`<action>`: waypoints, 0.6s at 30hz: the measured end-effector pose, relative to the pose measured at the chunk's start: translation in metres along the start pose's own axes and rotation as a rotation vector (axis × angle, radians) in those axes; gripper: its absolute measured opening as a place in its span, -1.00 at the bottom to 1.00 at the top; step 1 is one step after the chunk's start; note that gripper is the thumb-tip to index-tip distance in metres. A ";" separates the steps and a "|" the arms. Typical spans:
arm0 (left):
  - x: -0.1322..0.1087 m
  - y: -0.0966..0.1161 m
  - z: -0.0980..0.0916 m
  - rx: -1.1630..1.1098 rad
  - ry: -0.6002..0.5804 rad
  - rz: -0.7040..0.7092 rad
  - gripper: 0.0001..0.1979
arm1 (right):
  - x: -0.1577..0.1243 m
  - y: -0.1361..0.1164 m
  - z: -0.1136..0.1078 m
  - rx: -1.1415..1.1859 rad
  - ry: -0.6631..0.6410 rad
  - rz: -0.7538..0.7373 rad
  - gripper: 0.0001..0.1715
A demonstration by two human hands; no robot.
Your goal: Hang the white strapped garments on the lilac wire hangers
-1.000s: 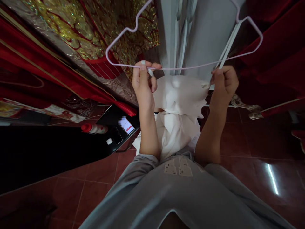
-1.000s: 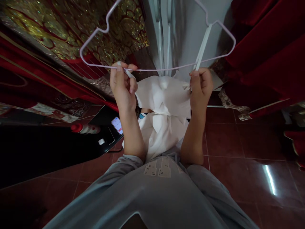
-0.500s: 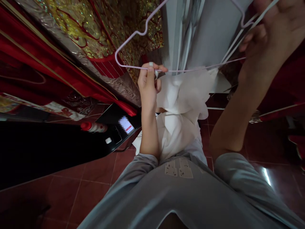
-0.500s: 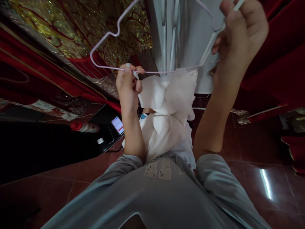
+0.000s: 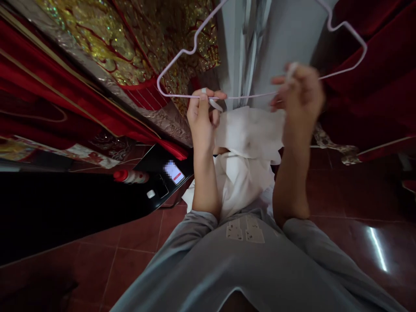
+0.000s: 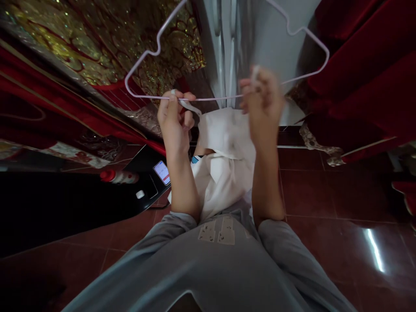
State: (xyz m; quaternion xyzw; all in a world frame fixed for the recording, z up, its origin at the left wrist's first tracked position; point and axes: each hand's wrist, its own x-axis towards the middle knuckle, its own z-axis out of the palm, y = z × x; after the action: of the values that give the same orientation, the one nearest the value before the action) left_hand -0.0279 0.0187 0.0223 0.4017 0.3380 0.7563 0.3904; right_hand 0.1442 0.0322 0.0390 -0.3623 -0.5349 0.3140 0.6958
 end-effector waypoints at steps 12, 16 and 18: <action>0.004 0.011 -0.038 0.114 0.095 0.032 -0.85 | 0.000 0.027 -0.002 -0.113 -0.085 0.022 -0.46; 0.010 0.014 -0.064 0.244 0.161 0.250 -0.73 | 0.007 0.025 -0.019 -0.143 -0.105 0.035 -0.46; 0.014 0.019 -0.074 0.303 0.149 0.382 -0.71 | 0.007 0.024 -0.022 -0.158 -0.127 0.021 -0.46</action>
State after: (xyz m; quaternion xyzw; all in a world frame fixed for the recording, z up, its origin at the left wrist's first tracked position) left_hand -0.1037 0.0073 0.0090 0.4554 0.3932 0.7845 0.1500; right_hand 0.1655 0.0469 0.0188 -0.4012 -0.5972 0.3002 0.6264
